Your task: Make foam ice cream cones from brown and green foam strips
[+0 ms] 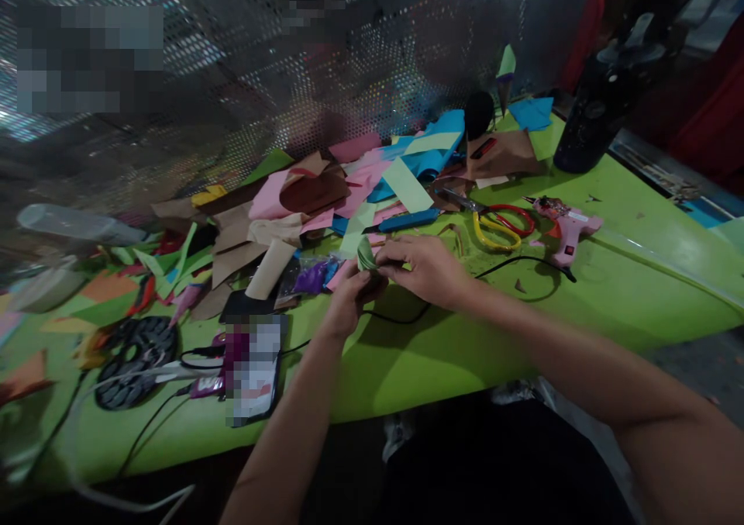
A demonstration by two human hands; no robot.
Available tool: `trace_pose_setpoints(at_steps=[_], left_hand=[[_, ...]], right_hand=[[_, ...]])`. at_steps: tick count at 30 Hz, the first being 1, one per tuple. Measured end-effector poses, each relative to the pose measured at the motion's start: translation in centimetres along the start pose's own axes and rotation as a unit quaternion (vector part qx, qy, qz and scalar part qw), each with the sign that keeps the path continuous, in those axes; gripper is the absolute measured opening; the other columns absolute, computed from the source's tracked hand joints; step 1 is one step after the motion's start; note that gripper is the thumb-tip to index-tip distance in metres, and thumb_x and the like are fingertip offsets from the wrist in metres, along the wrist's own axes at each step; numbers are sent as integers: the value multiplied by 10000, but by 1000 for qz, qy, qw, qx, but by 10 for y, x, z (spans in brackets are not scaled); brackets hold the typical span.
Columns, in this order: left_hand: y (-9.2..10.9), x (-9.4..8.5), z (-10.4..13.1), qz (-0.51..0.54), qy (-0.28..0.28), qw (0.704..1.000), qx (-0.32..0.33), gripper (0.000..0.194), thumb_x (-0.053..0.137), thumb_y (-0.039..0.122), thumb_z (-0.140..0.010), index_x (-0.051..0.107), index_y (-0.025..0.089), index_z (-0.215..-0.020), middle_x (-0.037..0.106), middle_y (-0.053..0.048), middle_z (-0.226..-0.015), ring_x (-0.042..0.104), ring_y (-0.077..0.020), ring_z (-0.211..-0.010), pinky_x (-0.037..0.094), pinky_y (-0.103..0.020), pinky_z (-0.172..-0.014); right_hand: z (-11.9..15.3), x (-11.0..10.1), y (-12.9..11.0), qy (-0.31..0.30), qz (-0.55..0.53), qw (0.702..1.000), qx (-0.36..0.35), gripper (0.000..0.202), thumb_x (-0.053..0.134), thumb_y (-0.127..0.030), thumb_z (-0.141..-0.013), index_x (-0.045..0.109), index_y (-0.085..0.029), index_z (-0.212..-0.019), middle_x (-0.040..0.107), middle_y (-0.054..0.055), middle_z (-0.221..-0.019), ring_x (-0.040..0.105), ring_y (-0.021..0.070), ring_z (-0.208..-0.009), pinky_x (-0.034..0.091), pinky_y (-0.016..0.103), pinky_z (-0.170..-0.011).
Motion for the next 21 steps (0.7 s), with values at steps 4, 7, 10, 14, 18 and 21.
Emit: trace_pose_setpoints(at_steps=[4, 7, 10, 14, 18, 21], left_hand=[[5, 0, 3, 5, 3, 1000, -4, 522, 703, 486, -708, 631, 227, -1156, 639, -10, -946, 573, -129, -777, 508, -241, -675], [5, 0, 4, -1, -7, 1000, -19, 552, 697, 497, -698, 629, 247, -1185, 655, -18, -1023, 609, -145, -829, 533, -261, -717], [3, 0, 4, 6, -18, 999, -35, 600, 716, 512, -673, 635, 262, -1213, 670, -16, -1068, 635, -157, -862, 553, -283, -755], [0, 0, 3, 22, -16, 998, -49, 675, 734, 514, -628, 637, 246, -1240, 689, -34, -1088, 657, -193, -925, 571, -319, -796], [3, 2, 4, 15, -20, 999, -33, 627, 694, 494, -624, 664, 229, -1192, 655, -14, -861, 621, -170, -772, 533, -286, -660], [7, 3, 7, 32, -20, 999, -30, 553, 693, 460, -628, 677, 233, -1132, 642, -5, -862, 613, -155, -769, 532, -276, -672]], right_hand=[[0, 1, 4, -21, -7, 1000, 10, 108, 660, -121, -904, 727, -196, -864, 752, 37, -894, 682, 174, -836, 492, 265, -755], [-1, 0, 4, -18, -20, 1000, -3, 107, 654, -126, -914, 729, -192, -876, 744, 55, -935, 688, 190, -888, 517, 292, -801], [-1, -2, 4, -8, -23, 1000, -15, 108, 663, -130, -908, 740, -199, -879, 717, 59, -955, 683, 193, -909, 532, 302, -802], [-2, -2, 4, -15, -47, 999, -12, 114, 668, -137, -912, 746, -205, -863, 717, 48, -919, 692, 191, -897, 545, 311, -812], [-1, -1, 2, -22, -72, 997, -14, 106, 670, -157, -925, 739, -207, -863, 735, 49, -926, 703, 191, -913, 553, 319, -846], [-2, -2, -1, -17, -84, 996, -29, 103, 680, -160, -925, 736, -202, -849, 738, 51, -909, 703, 187, -906, 550, 308, -836]])
Point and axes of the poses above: each hand's wrist, its own z-axis away from the middle knuckle, its own x-axis out of the palm, y = z × x, the point moved 7 cm from there along -z, towards the middle knuckle
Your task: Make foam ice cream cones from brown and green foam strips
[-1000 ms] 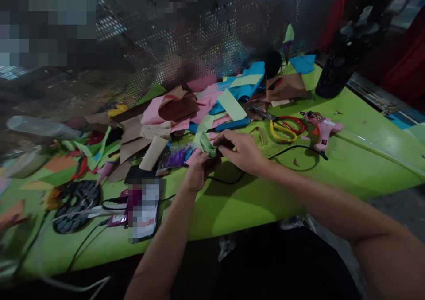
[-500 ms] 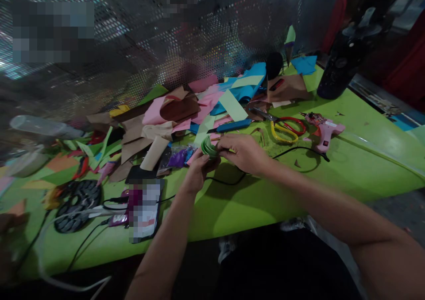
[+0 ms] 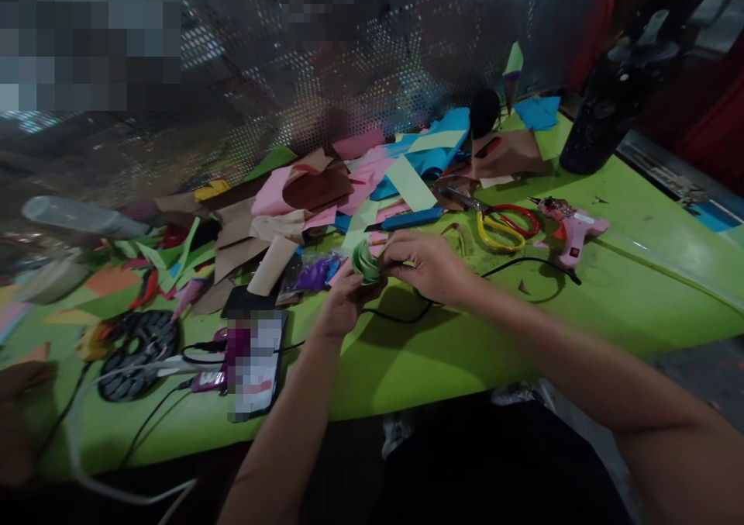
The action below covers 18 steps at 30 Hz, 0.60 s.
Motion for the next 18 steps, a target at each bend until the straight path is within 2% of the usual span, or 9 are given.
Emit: trace_pose_setpoints(at_steps=[4, 9, 13, 18], left_hand=[[1, -1, 1, 19, -9, 1000, 9, 537, 716, 424, -616, 667, 237, -1117, 656, -17, -984, 622, -175, -883, 559, -304, -779], [10, -5, 5, -106, -45, 988, 102, 413, 687, 498, -672, 627, 207, -959, 554, -28, -865, 512, -180, -813, 480, -314, -728], [24, -2, 18, -200, -66, 963, 166, 454, 681, 555, -751, 590, 216, -1038, 532, -35, -940, 476, -194, -859, 440, -321, -769], [36, 6, 30, -231, -107, 946, 202, 432, 637, 569, -839, 572, 203, -1058, 526, -34, -931, 468, -186, -848, 399, -300, -748]], right_hand=[[0, 0, -3, 1, -2, 1000, -14, 121, 671, -139, -931, 742, -202, -857, 744, 48, -910, 699, 176, -900, 546, 290, -816], [0, -1, -14, 1, 4, 999, -37, 117, 657, -153, -944, 758, -209, -928, 748, 57, -947, 700, 174, -888, 557, 286, -783], [0, -6, -29, 10, 12, 997, -75, 138, 636, -190, -972, 760, -216, -917, 763, 61, -924, 718, 167, -861, 567, 277, -765], [2, -11, -41, 18, 40, 992, -118, 150, 622, -196, -984, 763, -221, -938, 790, 61, -908, 743, 171, -837, 571, 280, -751]])
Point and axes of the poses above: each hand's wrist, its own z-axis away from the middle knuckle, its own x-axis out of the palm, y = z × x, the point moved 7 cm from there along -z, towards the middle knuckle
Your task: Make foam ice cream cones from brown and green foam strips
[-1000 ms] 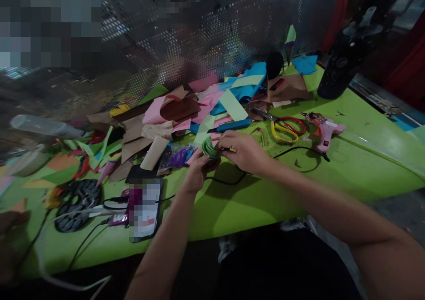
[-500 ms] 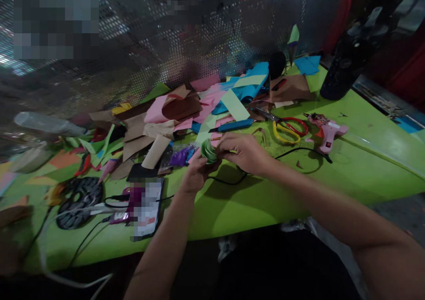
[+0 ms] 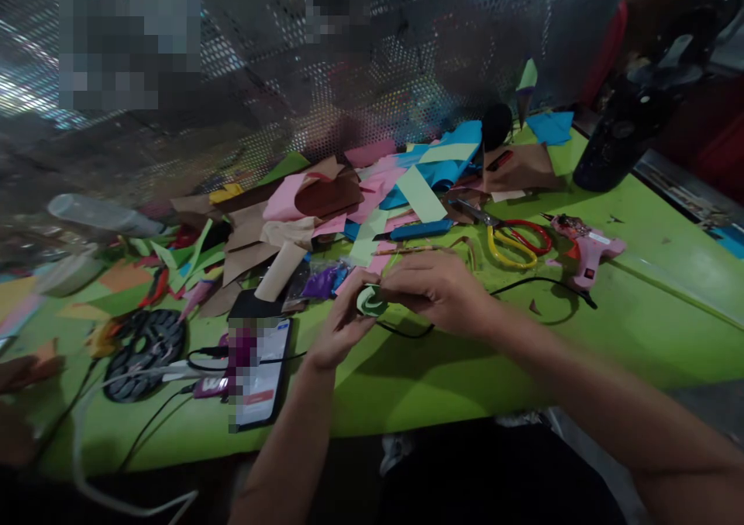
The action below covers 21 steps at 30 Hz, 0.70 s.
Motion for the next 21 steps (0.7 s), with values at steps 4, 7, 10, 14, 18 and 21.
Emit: trace_pose_setpoints(at_steps=[4, 7, 10, 14, 18, 21], left_hand=[[-3, -1, -2, 19, -6, 1000, -15, 459, 629, 597, -835, 556, 205, -1063, 509, -22, -923, 445, -174, -821, 380, -289, -725], [-7, 0, -3, 36, -6, 999, -26, 498, 634, 612, -819, 528, 212, -1097, 496, -19, -936, 431, -168, -812, 372, -281, -707], [-7, 3, -2, 39, -13, 999, -23, 487, 637, 593, -827, 523, 215, -1112, 478, -12, -917, 420, -163, -805, 361, -276, -696], [-6, 5, -1, 18, -11, 999, -23, 458, 621, 567, -852, 526, 203, -1113, 447, -1, -865, 412, -160, -788, 353, -279, -702], [-3, 5, -1, 43, -9, 999, -10, 460, 634, 565, -850, 530, 194, -1102, 438, 7, -836, 400, -152, -770, 332, -272, -684], [-7, 3, -2, 69, -2, 997, -16, 456, 659, 564, -840, 559, 196, -1090, 447, 4, -852, 399, -146, -768, 328, -268, -678]], right_hand=[[-1, 5, 5, -35, 10, 999, 28, 170, 611, -212, -992, 765, -219, -919, 783, 72, -940, 734, 176, -866, 575, 279, -764], [-2, 7, 5, -42, 3, 999, 31, 173, 613, -215, -991, 759, -215, -897, 770, 77, -954, 725, 178, -894, 578, 279, -789], [-3, 4, 4, -25, 8, 999, 29, 147, 620, -185, -978, 744, -200, -899, 761, 80, -941, 721, 176, -890, 580, 280, -779], [-1, 1, -1, 1, 36, 999, -1, 150, 610, -136, -963, 735, -217, -978, 784, 66, -954, 741, 179, -906, 589, 289, -786], [3, 1, -3, 11, 65, 997, -28, 232, 618, -95, -933, 725, -223, -1095, 809, 65, -985, 762, 195, -916, 590, 307, -801], [6, 2, 0, 11, 83, 996, -23, 278, 624, -70, -911, 728, -229, -1113, 817, 59, -996, 769, 202, -923, 590, 316, -807]])
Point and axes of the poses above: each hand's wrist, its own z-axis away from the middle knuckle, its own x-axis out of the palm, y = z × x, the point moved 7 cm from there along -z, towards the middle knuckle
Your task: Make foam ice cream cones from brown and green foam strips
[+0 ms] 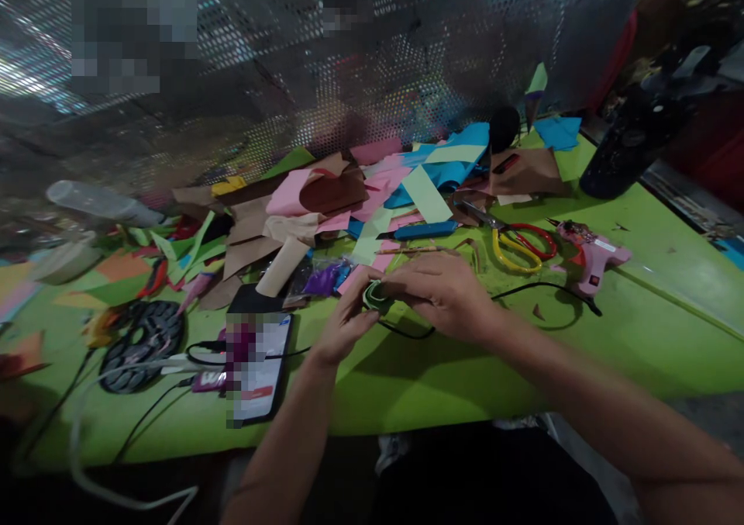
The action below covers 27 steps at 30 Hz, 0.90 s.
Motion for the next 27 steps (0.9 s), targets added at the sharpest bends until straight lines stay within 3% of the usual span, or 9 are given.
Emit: trace_pose_setpoints(at_steps=[5, 10, 17, 27], left_hand=[[-15, -2, -4, 89, 23, 996, -16, 418, 717, 510, -799, 618, 197, -1058, 498, -5, -867, 427, -139, -750, 357, -266, -668], [-19, 2, -8, 183, 43, 981, -44, 362, 733, 445, -738, 626, 197, -980, 505, 18, -753, 442, -117, -649, 342, -249, -596], [-21, 2, -7, 215, 85, 965, -123, 334, 721, 375, -645, 669, 197, -922, 547, 11, -760, 472, -108, -668, 309, -210, -556], [-30, 0, -15, 223, 91, 965, -104, 417, 701, 432, -666, 688, 155, -978, 538, 25, -636, 360, -72, -520, 223, -207, -484]], right_hand=[[0, 4, 9, -27, -5, 999, 46, 262, 596, -72, -920, 766, -242, -1023, 818, 46, -1007, 765, 205, -976, 601, 336, -874], [-4, 6, 13, -44, -45, 996, 59, 226, 579, -52, -925, 757, -193, -930, 811, 74, -992, 761, 213, -960, 600, 338, -866], [-4, 8, 18, -40, -78, 993, 78, 170, 608, -81, -936, 723, -191, -874, 773, 72, -923, 734, 200, -907, 579, 313, -812], [-2, 10, 21, -64, -42, 993, 85, 127, 638, -136, -950, 713, -191, -863, 751, 73, -923, 717, 197, -882, 556, 306, -793]])
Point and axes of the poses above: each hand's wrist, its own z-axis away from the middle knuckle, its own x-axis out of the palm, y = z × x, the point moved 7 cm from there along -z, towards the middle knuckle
